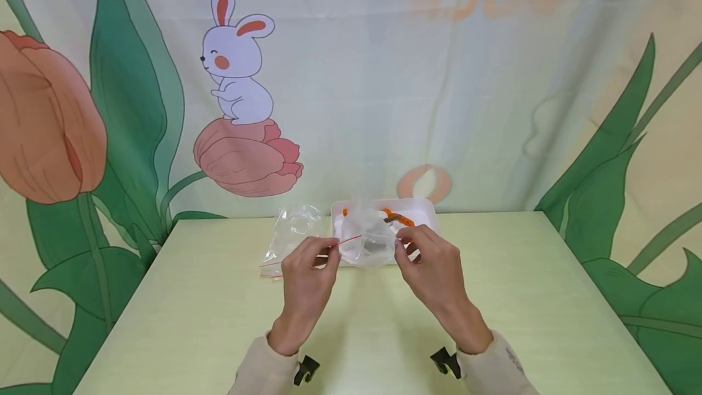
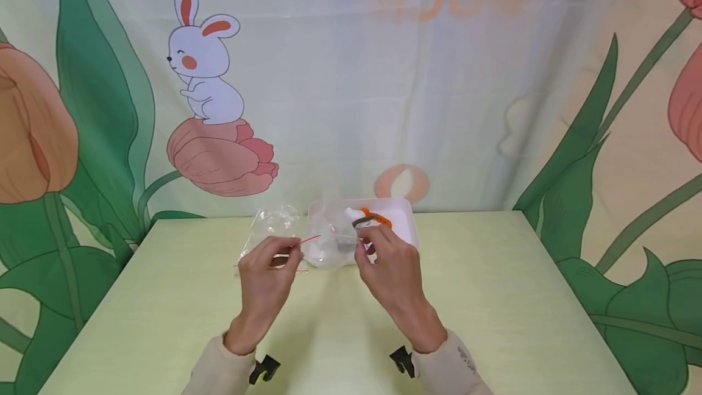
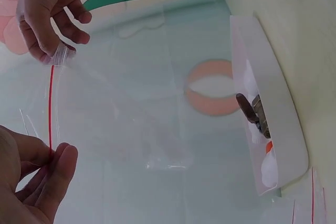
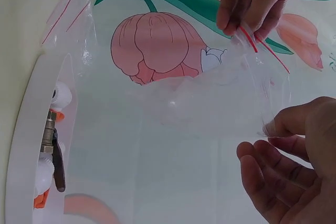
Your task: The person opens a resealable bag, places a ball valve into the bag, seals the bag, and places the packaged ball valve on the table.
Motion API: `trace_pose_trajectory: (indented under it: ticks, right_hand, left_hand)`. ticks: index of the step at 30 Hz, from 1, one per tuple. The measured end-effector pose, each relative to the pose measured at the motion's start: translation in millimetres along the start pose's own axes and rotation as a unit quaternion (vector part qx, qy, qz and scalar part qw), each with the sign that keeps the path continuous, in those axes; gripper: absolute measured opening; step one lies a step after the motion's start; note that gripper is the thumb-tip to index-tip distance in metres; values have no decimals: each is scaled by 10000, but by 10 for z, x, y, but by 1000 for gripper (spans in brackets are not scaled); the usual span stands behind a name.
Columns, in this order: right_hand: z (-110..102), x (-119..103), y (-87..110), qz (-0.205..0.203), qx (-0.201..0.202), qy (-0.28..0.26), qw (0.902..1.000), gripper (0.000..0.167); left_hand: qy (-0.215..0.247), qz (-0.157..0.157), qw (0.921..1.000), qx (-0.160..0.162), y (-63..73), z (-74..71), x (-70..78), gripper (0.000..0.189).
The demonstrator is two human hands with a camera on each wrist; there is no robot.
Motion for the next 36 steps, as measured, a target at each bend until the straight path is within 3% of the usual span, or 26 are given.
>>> trace_pose_trajectory:
  ticks: [11,27,36]
  right_hand:
    - [132,-93,5,-170,-528,250,9981,5]
    - [1,-29,-7,-477,-576,336,9966,27]
    - [66,23,8,-855,-1115,562,9885,46]
  left_hand:
    - [-32,110,9998,154,8,-32,15,15]
    - [-115,269,9991,292,0,-135,-30,19]
    - [-119,260,9992,271,-20,-227,-64,18]
Point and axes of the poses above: each hand's wrist, its own y-axis away from the middle knuckle, its own z-axis out of the palm, x = y × z, the point moved 10 cm from there along -y, towards the middle knuckle, and after that the axes turned 5 degrees about y, right-handed, at the moved point
